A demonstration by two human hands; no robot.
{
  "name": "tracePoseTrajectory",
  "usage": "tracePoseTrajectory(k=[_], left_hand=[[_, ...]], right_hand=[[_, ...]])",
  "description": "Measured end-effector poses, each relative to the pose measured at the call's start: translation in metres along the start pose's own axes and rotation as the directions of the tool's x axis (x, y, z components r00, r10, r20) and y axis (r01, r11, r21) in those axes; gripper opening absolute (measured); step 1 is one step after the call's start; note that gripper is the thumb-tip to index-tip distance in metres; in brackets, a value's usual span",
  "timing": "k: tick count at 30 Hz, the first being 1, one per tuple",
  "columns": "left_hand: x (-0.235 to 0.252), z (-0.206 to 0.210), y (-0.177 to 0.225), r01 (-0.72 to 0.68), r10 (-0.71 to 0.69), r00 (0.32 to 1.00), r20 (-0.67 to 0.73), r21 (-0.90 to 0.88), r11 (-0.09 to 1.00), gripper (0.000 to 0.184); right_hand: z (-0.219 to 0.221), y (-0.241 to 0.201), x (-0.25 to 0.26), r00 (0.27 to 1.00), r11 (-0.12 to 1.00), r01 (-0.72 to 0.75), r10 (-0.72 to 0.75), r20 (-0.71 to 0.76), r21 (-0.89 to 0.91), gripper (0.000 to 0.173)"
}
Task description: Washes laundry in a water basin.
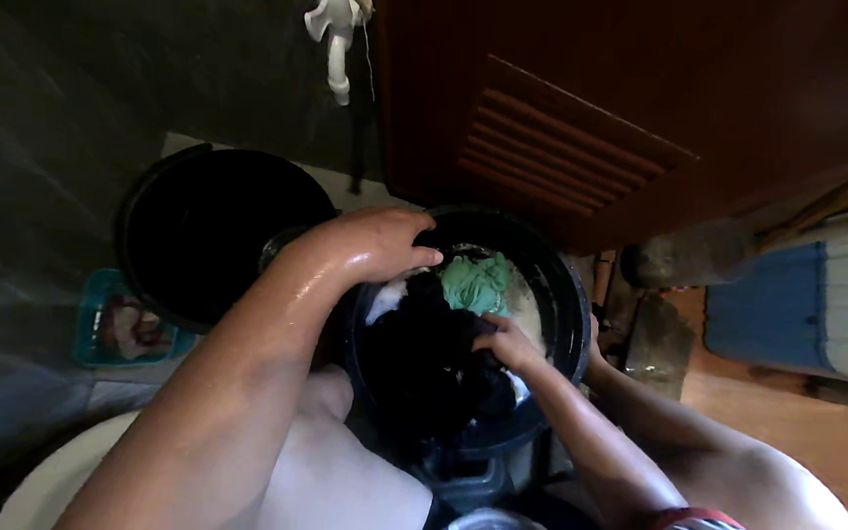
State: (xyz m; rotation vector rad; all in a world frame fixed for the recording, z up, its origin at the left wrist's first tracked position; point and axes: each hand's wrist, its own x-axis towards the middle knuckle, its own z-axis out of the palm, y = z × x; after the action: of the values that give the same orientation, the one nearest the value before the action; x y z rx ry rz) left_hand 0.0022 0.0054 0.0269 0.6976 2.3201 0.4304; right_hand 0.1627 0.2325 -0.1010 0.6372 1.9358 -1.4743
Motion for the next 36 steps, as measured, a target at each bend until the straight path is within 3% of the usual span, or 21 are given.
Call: tracePoseTrajectory(k=[2, 6, 11, 12, 14, 16, 17, 19, 21, 23, 26, 27, 29, 31, 33, 36], left_hand=[[-0.004, -0.002, 0.001, -0.002, 0.002, 1.0, -0.009, -0.009, 1.0, 0.056], [-0.009, -0.001, -0.002, 0.008, -0.009, 1.0, -0.022, -0.02, 1.0, 0.055], [-0.007, -0.001, -0.008, 0.028, -0.029, 0.999, -0.025, -0.001, 1.0, 0.055], [-0.007, 0.001, -0.008, 0.026, -0.026, 0.999, -0.02, -0.007, 1.0, 0.054], [-0.006, 0.001, -0.009, 0.027, -0.027, 1.0, -0.014, -0.01, 1.0, 0.054], [-0.003, 0.001, -0.01, 0.029, -0.029, 0.999, -0.014, -0.01, 1.0, 0.055], [-0.002, 0.001, -0.011, 0.029, -0.03, 0.999, -0.016, -0.01, 1.0, 0.055], [0.0, 0.0, -0.014, 0.032, -0.032, 0.999, -0.026, -0.003, 0.999, 0.055], [-0.002, 0.002, -0.02, 0.007, -0.007, 0.999, -0.053, 0.01, 1.0, 0.054], [-0.004, 0.005, -0.025, -0.03, 0.031, 0.998, -0.063, 0.025, 0.999, 0.053], [0.001, 0.008, -0.026, -0.015, 0.016, 1.0, -0.004, 0.044, 0.999, 0.055], [0.004, 0.009, -0.025, 0.002, -0.003, 1.0, 0.02, 0.053, 0.999, 0.056], [0.008, 0.011, -0.022, 0.042, -0.045, 0.998, 0.054, 0.054, 0.998, 0.057], [0.013, 0.009, -0.021, 0.066, -0.068, 0.996, 0.06, 0.045, 0.997, 0.057], [0.013, 0.01, -0.018, 0.065, -0.067, 0.996, 0.057, 0.028, 0.997, 0.056], [0.012, 0.007, -0.018, 0.032, -0.033, 0.999, 0.034, 0.027, 0.999, 0.055]], right_hand=[[-0.015, -0.031, -0.013, 0.998, 0.998, 0.062, -0.062, -0.008, -0.014, 0.032], [-0.035, -0.072, -0.02, 0.98, 0.962, 0.18, -0.193, -0.045, -0.206, 0.04], [-0.008, -0.059, 0.049, 0.92, 0.947, 0.204, -0.272, -0.282, -0.247, 0.049], [0.005, -0.045, 0.071, 0.927, 0.935, 0.198, -0.276, -0.254, -0.295, 0.056], [0.026, -0.012, 0.114, 0.961, 0.878, 0.25, -0.277, -0.008, -0.408, 0.07], [0.031, 0.009, 0.129, 0.95, 0.841, 0.295, -0.207, 0.234, -0.453, 0.065], [0.026, 0.014, 0.127, 0.953, 0.889, 0.267, -0.187, 0.237, -0.373, 0.055], [0.004, 0.029, 0.119, 0.992, 0.988, 0.125, -0.124, 0.008, -0.093, 0.038], [-0.022, 0.068, 0.12, 0.976, 0.991, -0.039, 0.01, -0.219, -0.129, 0.036], [-0.029, 0.119, 0.113, 0.965, 0.926, -0.226, 0.171, -0.198, -0.302, 0.05], [0.015, 0.166, 0.091, 0.963, 0.802, -0.25, 0.266, -0.051, -0.542, 0.111], [0.031, 0.17, 0.088, 0.955, 0.754, -0.259, 0.295, -0.04, -0.604, 0.118], [0.045, 0.172, 0.09, 0.95, 0.689, -0.273, 0.303, -0.076, -0.671, 0.103], [0.033, 0.159, 0.105, 0.956, 0.701, -0.238, 0.292, -0.033, -0.672, 0.076], [0.02, 0.14, 0.11, 0.955, 0.719, -0.19, 0.294, 0.045, -0.668, 0.062], [0.006, 0.113, 0.103, 0.963, 0.879, -0.138, 0.227, 0.147, -0.455, 0.054]])
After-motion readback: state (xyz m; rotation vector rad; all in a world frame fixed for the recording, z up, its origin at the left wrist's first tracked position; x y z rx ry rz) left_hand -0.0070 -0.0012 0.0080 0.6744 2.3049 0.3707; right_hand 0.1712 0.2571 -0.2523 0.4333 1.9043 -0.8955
